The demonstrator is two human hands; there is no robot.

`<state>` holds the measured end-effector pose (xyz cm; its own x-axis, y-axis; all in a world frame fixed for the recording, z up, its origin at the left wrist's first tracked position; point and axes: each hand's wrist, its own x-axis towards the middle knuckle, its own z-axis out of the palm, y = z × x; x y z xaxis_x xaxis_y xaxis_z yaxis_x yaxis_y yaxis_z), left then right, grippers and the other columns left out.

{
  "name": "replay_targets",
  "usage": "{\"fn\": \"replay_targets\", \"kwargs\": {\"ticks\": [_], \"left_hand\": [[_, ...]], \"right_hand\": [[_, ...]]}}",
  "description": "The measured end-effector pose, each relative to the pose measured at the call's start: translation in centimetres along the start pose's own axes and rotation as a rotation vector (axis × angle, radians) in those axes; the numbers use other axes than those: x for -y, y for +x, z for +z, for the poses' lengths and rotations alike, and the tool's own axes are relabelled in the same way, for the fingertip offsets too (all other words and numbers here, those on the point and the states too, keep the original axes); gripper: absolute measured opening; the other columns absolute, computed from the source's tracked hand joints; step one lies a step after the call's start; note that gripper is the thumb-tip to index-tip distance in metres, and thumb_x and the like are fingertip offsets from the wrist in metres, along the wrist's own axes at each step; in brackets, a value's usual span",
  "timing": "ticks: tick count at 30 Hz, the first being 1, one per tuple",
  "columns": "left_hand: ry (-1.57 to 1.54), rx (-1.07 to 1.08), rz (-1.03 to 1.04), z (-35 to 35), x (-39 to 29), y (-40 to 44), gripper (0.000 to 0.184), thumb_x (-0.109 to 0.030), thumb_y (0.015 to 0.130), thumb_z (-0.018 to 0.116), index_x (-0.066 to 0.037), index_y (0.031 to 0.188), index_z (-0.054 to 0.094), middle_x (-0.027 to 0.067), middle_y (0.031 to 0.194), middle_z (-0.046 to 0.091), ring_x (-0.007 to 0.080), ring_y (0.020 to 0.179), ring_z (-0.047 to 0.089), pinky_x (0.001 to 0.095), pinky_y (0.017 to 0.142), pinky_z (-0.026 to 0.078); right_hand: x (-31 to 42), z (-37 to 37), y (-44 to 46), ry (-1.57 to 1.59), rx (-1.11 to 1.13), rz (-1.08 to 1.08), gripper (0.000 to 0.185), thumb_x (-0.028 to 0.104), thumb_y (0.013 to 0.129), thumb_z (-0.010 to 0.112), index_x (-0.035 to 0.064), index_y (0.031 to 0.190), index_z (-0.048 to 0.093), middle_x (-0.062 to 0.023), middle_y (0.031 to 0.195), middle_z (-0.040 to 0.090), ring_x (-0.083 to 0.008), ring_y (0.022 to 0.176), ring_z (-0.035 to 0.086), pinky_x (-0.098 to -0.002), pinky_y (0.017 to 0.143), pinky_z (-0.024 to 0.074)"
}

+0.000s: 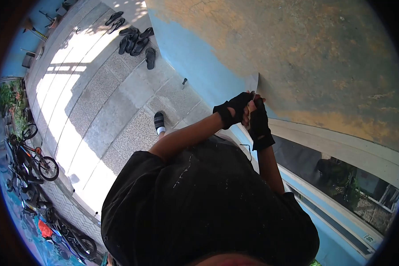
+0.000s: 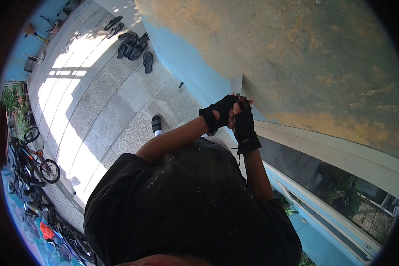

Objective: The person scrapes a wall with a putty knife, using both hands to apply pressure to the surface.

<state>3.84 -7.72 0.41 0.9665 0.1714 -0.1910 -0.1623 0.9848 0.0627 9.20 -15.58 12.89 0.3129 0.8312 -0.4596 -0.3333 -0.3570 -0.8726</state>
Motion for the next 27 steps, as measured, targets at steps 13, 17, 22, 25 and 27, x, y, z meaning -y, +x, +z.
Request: {"fn": "replay_targets", "kwargs": {"ticks": [13, 17, 22, 25, 27], "left_hand": [[-0.055, -0.159, 0.053, 0.2, -1.3, 1.8, 0.068, -0.068, 0.091, 0.035, -0.005, 0.101, 0.059, 0.0146, 0.094, 0.065, 0.0294, 0.075, 0.063, 0.0418, 0.064, 0.054], [-0.105, -0.265, 0.060, 1.8, -2.4, 0.1, 0.056, -0.061, 0.089, 0.051, -0.005, 0.085, 0.053, 0.0156, 0.097, 0.063, 0.0365, 0.094, 0.063, 0.0512, 0.078, 0.054], [-0.138, -0.259, 0.002, 1.8, -2.8, 0.0, 0.056, -0.062, 0.089, 0.051, -0.007, 0.077, 0.052, 0.0139, 0.092, 0.062, 0.0370, 0.094, 0.062, 0.0522, 0.078, 0.053], [-0.112, -0.362, -0.033, 1.8, -2.8, 0.0, 0.056, -0.061, 0.090, 0.050, -0.007, 0.074, 0.051, 0.0135, 0.091, 0.062, 0.0369, 0.094, 0.062, 0.0521, 0.077, 0.053], [-0.152, -0.333, -0.049, 2.4, -2.8, 0.4, 0.055, -0.061, 0.090, 0.050, -0.008, 0.073, 0.051, 0.0128, 0.089, 0.062, 0.0365, 0.093, 0.063, 0.0522, 0.076, 0.053]], "right_hand": [[-1.0, 0.2, 2.4, -0.008, -0.055, 0.083, 0.014, 0.025, 0.100, 0.047, 0.0141, 0.109, 0.048, 0.0032, 0.059, 0.045, -0.0070, 0.042, 0.041, -0.0225, 0.036, 0.0307], [-1.9, 2.5, 2.0, -0.190, -0.220, -0.002, 0.023, 0.022, 0.100, 0.046, 0.0100, 0.119, 0.052, 0.0028, 0.064, 0.049, -0.0064, 0.047, 0.043, -0.0230, 0.040, 0.0330], [-3.0, 3.8, 2.4, -0.413, -0.338, -0.184, 0.032, 0.019, 0.099, 0.047, 0.0054, 0.128, 0.050, 0.0011, 0.075, 0.053, -0.0059, 0.057, 0.046, -0.0220, 0.049, 0.0368], [-3.2, 2.9, 2.1, -0.444, -0.360, -0.173, 0.034, 0.018, 0.098, 0.048, 0.0040, 0.129, 0.049, -0.0009, 0.082, 0.055, -0.0069, 0.063, 0.049, -0.0229, 0.054, 0.0401], [-3.0, 1.9, 2.3, -0.318, -0.314, -0.085, 0.035, 0.019, 0.098, 0.048, 0.0036, 0.130, 0.049, -0.0025, 0.085, 0.058, -0.0082, 0.064, 0.051, -0.0243, 0.056, 0.0422]]}}
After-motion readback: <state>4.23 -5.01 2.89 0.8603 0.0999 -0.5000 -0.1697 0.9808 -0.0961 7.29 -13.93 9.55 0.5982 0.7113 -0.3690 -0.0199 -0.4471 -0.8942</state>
